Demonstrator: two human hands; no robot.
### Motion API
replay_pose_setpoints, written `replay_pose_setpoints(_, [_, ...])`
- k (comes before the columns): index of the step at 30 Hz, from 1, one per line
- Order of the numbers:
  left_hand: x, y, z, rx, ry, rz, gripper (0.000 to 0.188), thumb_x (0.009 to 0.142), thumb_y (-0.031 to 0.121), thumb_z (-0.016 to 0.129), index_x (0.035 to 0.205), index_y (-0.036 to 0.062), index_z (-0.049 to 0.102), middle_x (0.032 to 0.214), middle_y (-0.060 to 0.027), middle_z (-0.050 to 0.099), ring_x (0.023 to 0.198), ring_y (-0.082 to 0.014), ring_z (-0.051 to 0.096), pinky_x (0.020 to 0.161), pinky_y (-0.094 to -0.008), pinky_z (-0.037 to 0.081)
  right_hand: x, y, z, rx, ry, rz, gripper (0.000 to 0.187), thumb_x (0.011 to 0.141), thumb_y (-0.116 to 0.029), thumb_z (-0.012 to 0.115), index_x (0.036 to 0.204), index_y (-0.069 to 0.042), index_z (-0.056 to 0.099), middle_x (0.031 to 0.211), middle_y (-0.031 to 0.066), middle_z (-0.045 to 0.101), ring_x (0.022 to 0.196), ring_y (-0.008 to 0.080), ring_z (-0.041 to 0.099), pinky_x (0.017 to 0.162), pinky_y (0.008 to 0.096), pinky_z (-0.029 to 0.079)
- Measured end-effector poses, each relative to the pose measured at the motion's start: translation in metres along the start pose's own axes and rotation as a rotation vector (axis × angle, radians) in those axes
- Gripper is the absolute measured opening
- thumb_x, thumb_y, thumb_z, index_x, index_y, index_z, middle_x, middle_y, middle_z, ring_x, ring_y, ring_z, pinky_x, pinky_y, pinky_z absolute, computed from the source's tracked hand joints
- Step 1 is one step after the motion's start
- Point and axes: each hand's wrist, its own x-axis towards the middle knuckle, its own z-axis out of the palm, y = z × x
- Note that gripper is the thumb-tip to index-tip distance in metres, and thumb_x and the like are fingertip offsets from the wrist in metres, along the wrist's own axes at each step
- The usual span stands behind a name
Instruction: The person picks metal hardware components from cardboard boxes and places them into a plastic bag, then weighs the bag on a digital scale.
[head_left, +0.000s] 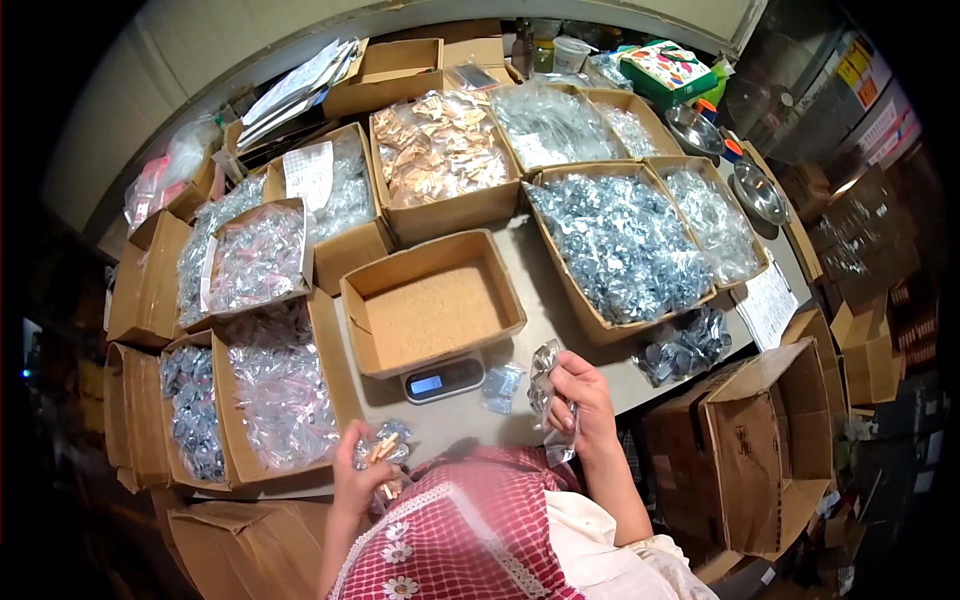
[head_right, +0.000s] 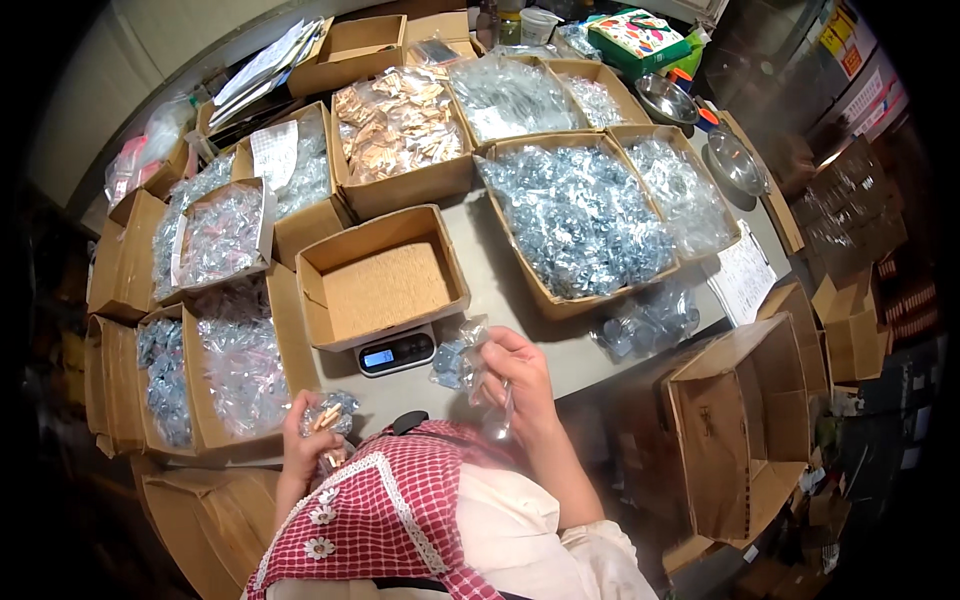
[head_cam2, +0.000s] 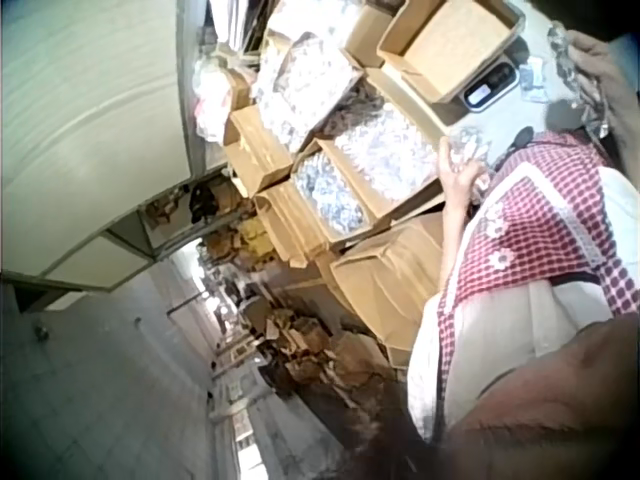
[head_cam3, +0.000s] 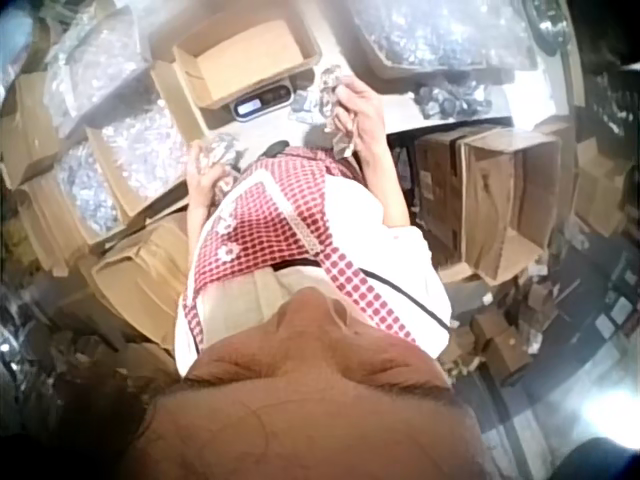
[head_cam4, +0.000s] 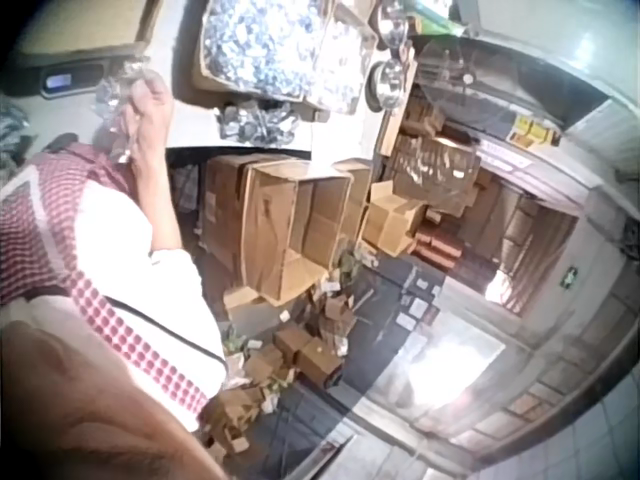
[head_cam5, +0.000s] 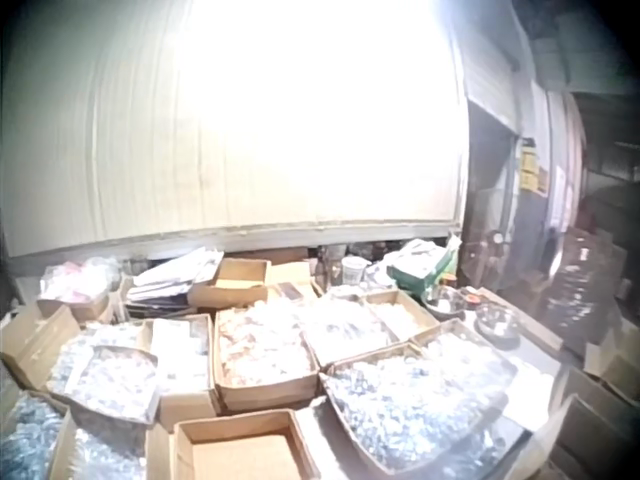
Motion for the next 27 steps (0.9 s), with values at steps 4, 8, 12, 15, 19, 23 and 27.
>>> replay_pose_setpoints(4, [-0.003,0.012,0.015,-0.098,-0.013,-0.075,0.038,0.062,0.002,0.066,0.095,0.0059,0.048,0.083,-0.0050,0.060,0.069,-0.0123,0.058,0.060,-0.0259,0.049,-0.004,-0.004,0.010,-0.009,0.043,-0.028,0.017,0.099,-0.013,0.057,0.108,0.000,0.062,0.062,0.0048,0.059,0.035,0.0054,0.041,0.034,0.0222,0.030])
replay_pose_setpoints(8, [0.004,-0.007,0.013,0.048,0.023,-0.017,0.037,0.063,0.004,0.068,0.094,0.0054,0.048,0.081,-0.0062,0.062,0.067,-0.0145,0.060,0.060,-0.0273,0.049,-0.009,-0.014,0.011,0.017,0.013,0.005,0.018,0.099,-0.013,0.057,0.109,0.001,0.062,0.067,0.0093,0.063,0.035,0.0052,0.040,0.034,0.0206,0.030])
replay_pose_setpoints(12, [0.015,-0.025,0.018,0.597,0.196,0.233,0.037,0.066,0.011,0.072,0.095,0.0058,0.050,0.079,-0.0117,0.064,0.066,-0.0215,0.063,0.064,-0.0350,0.050,-0.008,-0.018,0.007,-0.020,-0.052,0.011,0.022,0.099,-0.017,0.056,0.112,0.001,0.062,0.077,0.0131,0.068,0.037,0.0039,0.040,0.036,0.0191,0.029])
replay_pose_setpoints(15, [0.023,-0.029,0.034,0.689,0.254,0.156,0.043,0.070,0.022,0.077,0.101,0.0093,0.050,0.081,-0.0169,0.066,0.072,-0.0330,0.066,0.069,-0.0418,0.051,-0.006,-0.017,0.003,-0.020,-0.050,0.019,0.025,0.100,-0.019,0.056,0.114,0.000,0.062,0.082,0.0137,0.070,0.039,0.0030,0.040,0.037,0.0184,0.029])
replay_pose_setpoints(19, [0.037,-0.065,0.034,0.868,0.296,0.262,0.047,0.073,0.029,0.077,0.105,0.0096,0.049,0.084,-0.0230,0.064,0.082,-0.0467,0.063,0.070,-0.0487,0.050,0.001,-0.010,-0.009,0.046,-0.003,-0.001,0.021,0.100,-0.017,0.054,0.114,-0.002,0.059,0.083,0.0164,0.068,0.037,0.0049,0.039,0.034,0.0191,0.027])
replay_pose_setpoints(23, [0.040,-0.069,0.035,0.879,0.266,0.271,0.049,0.073,0.029,0.075,0.109,0.0083,0.048,0.093,-0.0244,0.065,0.086,-0.0474,0.063,0.073,-0.0498,0.050,0.002,-0.009,-0.016,0.103,0.058,0.012,0.019,0.102,-0.020,0.050,0.110,-0.005,0.057,0.086,0.0140,0.067,0.037,0.0055,0.038,0.034,0.0194,0.026])
replay_pose_setpoints(27, [0.038,-0.070,0.033,0.864,0.222,0.249,0.055,0.073,0.029,0.075,0.116,0.0081,0.047,0.102,-0.0246,0.066,0.093,-0.0468,0.065,0.079,-0.0491,0.051,0.009,0.002,-0.040,0.133,0.075,0.086,0.025,0.103,-0.026,0.048,0.110,-0.003,0.057,0.089,0.0111,0.066,0.037,0.0064,0.040,0.032,0.0203,0.029])
